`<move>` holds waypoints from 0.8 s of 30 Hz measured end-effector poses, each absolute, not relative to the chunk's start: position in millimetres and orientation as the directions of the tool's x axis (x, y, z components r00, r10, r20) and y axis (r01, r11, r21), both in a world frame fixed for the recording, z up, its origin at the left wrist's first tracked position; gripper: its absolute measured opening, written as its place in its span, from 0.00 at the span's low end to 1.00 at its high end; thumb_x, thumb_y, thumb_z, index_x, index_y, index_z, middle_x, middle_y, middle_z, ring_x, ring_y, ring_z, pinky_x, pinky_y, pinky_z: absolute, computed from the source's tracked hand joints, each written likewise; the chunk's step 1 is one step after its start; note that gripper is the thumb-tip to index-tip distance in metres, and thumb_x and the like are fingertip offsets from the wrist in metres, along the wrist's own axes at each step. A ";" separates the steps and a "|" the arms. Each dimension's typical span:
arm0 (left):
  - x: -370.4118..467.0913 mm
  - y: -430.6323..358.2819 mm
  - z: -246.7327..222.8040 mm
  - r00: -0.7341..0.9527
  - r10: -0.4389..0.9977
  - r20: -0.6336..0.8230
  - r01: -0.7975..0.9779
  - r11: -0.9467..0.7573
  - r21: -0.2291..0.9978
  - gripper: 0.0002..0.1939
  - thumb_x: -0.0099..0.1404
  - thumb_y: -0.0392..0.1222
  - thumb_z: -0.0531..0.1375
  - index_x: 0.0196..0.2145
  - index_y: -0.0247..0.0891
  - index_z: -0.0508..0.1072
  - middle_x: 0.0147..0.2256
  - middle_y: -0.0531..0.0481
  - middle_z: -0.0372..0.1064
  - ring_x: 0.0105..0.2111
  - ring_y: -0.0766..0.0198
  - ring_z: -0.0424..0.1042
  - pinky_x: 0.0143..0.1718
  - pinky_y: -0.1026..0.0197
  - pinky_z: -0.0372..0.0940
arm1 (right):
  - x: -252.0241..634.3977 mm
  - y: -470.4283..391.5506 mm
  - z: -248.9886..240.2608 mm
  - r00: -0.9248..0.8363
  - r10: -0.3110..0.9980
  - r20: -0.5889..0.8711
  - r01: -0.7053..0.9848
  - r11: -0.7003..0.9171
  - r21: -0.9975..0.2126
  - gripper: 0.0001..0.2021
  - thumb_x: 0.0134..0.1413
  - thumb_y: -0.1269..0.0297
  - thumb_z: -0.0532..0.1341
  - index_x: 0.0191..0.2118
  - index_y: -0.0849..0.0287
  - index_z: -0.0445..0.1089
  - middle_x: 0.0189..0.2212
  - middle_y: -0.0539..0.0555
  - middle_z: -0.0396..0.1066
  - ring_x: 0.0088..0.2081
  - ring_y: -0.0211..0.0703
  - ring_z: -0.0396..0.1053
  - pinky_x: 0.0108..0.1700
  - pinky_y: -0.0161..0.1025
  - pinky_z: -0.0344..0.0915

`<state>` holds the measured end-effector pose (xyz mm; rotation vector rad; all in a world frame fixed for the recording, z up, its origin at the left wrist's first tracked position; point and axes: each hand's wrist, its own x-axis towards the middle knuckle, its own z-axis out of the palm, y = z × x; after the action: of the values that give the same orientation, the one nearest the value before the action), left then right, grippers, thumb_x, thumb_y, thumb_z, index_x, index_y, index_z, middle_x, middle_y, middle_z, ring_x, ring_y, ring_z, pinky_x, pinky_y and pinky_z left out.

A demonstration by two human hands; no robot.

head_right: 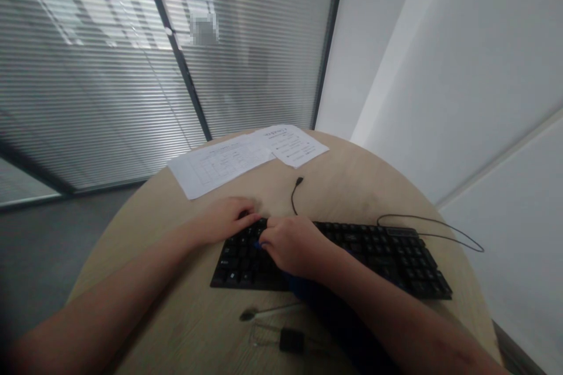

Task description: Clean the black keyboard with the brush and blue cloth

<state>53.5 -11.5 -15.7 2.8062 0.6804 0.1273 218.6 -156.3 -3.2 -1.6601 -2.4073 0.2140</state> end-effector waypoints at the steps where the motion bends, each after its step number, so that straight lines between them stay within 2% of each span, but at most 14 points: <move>1: 53.6 -11.5 -15.2 0.888 0.460 0.022 0.439 -0.860 0.261 0.23 0.71 0.57 0.48 0.30 0.39 0.72 0.32 0.48 0.73 0.34 0.59 0.69 0.35 0.57 0.60 | 220.2 -156.5 -0.6 -0.330 0.940 0.087 0.909 0.342 -0.237 0.10 0.62 0.66 0.57 0.40 0.56 0.77 0.36 0.54 0.74 0.36 0.42 0.70 0.37 0.37 0.60; 7: 53.5 -8.7 -18.0 0.891 0.454 0.015 0.434 -0.862 0.262 0.25 0.70 0.59 0.47 0.31 0.40 0.73 0.32 0.47 0.73 0.32 0.59 0.69 0.35 0.58 0.60 | 242.1 -160.0 23.9 -0.231 0.970 0.073 0.924 0.243 -0.296 0.07 0.58 0.67 0.61 0.38 0.56 0.79 0.34 0.53 0.76 0.36 0.43 0.71 0.41 0.38 0.62; 11: 56.2 -3.4 -21.5 0.902 0.430 -0.017 0.421 -0.873 0.246 0.27 0.71 0.60 0.44 0.33 0.40 0.74 0.34 0.47 0.75 0.35 0.59 0.70 0.37 0.58 0.61 | 244.5 -158.8 24.1 -0.228 0.966 0.121 0.911 0.256 -0.323 0.08 0.59 0.66 0.61 0.38 0.56 0.79 0.35 0.53 0.77 0.38 0.43 0.71 0.43 0.39 0.62; 15: 69.0 -0.7 -14.9 0.878 0.448 -0.170 0.477 -0.850 0.223 0.33 0.69 0.65 0.41 0.37 0.40 0.76 0.38 0.45 0.77 0.38 0.55 0.73 0.39 0.57 0.63 | 233.0 -157.4 4.9 -0.232 0.966 0.111 0.915 0.255 -0.312 0.09 0.59 0.64 0.61 0.40 0.57 0.79 0.37 0.56 0.77 0.40 0.45 0.72 0.45 0.40 0.63; 18: 84.9 -5.4 -5.7 0.832 0.479 -0.279 0.531 -0.834 0.151 0.38 0.67 0.69 0.39 0.42 0.40 0.78 0.42 0.41 0.77 0.42 0.50 0.74 0.42 0.54 0.63 | 228.3 -164.4 -9.8 -0.202 0.971 0.126 0.920 0.232 -0.317 0.10 0.60 0.66 0.59 0.43 0.57 0.78 0.39 0.56 0.76 0.41 0.44 0.71 0.46 0.40 0.63; 20: 94.6 -11.6 -1.3 0.808 0.496 -0.318 0.547 -0.833 0.090 0.38 0.68 0.67 0.38 0.44 0.39 0.78 0.45 0.38 0.77 0.45 0.47 0.74 0.44 0.52 0.63 | 227.7 -171.9 -17.0 -0.184 0.965 0.187 0.916 0.237 -0.323 0.11 0.61 0.66 0.59 0.44 0.57 0.78 0.38 0.56 0.75 0.42 0.45 0.70 0.47 0.40 0.63; 24: 102.7 -25.6 -4.2 0.788 0.577 -0.214 0.592 -0.806 0.009 0.35 0.71 0.61 0.39 0.41 0.37 0.79 0.45 0.35 0.76 0.46 0.44 0.73 0.44 0.49 0.64 | 227.8 -182.6 -25.7 -0.156 0.932 0.327 0.916 0.260 -0.305 0.09 0.59 0.66 0.61 0.40 0.55 0.79 0.36 0.55 0.72 0.43 0.46 0.67 0.49 0.44 0.61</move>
<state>102.7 -25.6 -4.2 2.8986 0.9492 -0.3098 227.8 -182.6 -25.7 -1.6736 -2.0921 0.0477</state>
